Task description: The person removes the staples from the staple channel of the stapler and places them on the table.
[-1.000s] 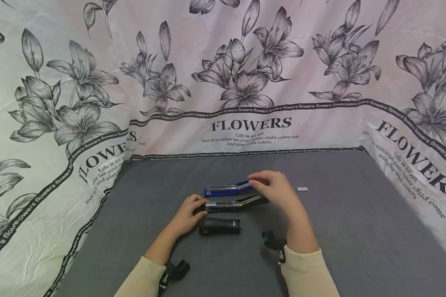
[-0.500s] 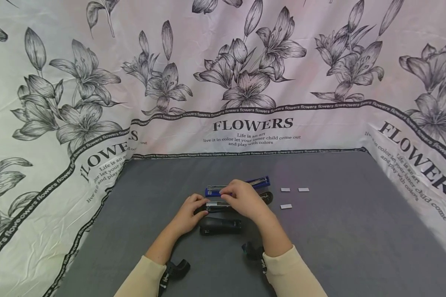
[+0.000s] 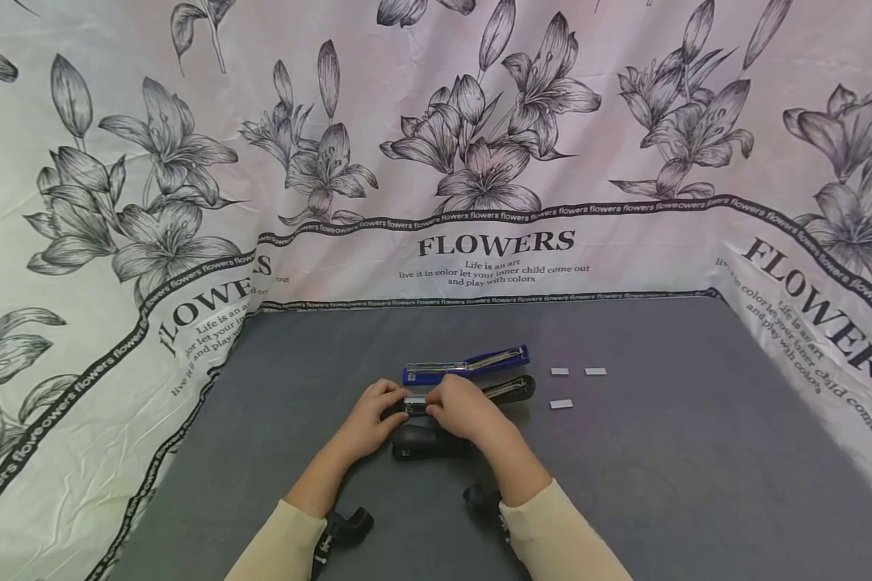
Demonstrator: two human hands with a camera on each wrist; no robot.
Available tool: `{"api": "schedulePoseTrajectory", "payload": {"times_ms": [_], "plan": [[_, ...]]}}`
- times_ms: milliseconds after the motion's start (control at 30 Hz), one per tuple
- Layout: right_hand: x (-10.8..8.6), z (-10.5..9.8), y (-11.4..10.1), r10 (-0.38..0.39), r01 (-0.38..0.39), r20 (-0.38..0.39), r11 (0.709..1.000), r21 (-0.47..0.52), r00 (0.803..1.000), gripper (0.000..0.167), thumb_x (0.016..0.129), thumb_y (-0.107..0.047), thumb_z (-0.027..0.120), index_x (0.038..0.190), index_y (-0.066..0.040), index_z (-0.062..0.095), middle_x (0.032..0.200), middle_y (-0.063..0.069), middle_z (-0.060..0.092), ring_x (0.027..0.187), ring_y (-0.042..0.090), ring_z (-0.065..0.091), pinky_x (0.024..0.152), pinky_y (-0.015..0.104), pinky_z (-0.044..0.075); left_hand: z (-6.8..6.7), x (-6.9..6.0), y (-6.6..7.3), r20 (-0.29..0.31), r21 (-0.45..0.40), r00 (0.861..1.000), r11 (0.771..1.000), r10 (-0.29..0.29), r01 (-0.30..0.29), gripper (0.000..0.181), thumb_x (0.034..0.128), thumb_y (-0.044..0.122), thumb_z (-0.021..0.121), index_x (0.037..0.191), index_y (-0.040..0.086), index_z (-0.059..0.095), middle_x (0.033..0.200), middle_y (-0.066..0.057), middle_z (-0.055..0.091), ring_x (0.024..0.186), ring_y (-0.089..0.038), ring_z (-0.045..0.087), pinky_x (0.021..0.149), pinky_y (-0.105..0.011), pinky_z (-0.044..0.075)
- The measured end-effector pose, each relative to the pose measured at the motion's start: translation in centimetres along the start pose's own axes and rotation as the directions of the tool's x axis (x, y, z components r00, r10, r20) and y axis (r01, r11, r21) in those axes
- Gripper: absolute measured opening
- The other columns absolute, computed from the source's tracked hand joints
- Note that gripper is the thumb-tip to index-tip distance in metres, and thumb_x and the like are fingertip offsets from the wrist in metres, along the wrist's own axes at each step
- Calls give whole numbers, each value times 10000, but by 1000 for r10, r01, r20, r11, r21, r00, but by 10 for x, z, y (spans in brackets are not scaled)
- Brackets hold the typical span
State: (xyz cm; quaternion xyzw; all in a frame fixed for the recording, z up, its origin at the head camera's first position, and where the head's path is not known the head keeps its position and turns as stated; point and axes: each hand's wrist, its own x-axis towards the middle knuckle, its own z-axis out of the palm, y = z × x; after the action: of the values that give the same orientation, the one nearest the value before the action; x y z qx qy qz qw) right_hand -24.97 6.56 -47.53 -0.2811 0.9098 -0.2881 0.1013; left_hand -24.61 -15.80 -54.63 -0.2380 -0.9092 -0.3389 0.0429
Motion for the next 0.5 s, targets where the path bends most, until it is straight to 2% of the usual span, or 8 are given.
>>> {"api": "schedulePoseTrajectory", "payload": {"times_ms": [267,367,500], "plan": [[4,7,-7,53,-53,-46,999,8,998,156,980,-47,688,1086,11,787,840,25,596,737,155,483,695,353,463,0,0,0,7,10,1000,1000,-2,2,380,994,139,700,1361,48,658,1203,-54,553,1087,-246,511,930,-452,461],[4,9,-7,82,-81,-72,996,28,994,167,979,-56,691,1100,8,785,900,46,639,784,159,541,732,367,506,-1,0,0,15,16,1000,1000,-11,11,380,999,152,695,1365,55,656,1207,-50,550,1092,-244,507,938,-443,462],[6,11,-6,149,-136,-127,986,101,981,160,978,-82,704,1097,-23,792,1010,60,724,890,199,660,801,397,559,-1,0,0,14,19,1000,1000,-8,8,369,1000,150,694,1354,52,662,1202,-53,551,1098,-249,510,948,-446,463]]}}
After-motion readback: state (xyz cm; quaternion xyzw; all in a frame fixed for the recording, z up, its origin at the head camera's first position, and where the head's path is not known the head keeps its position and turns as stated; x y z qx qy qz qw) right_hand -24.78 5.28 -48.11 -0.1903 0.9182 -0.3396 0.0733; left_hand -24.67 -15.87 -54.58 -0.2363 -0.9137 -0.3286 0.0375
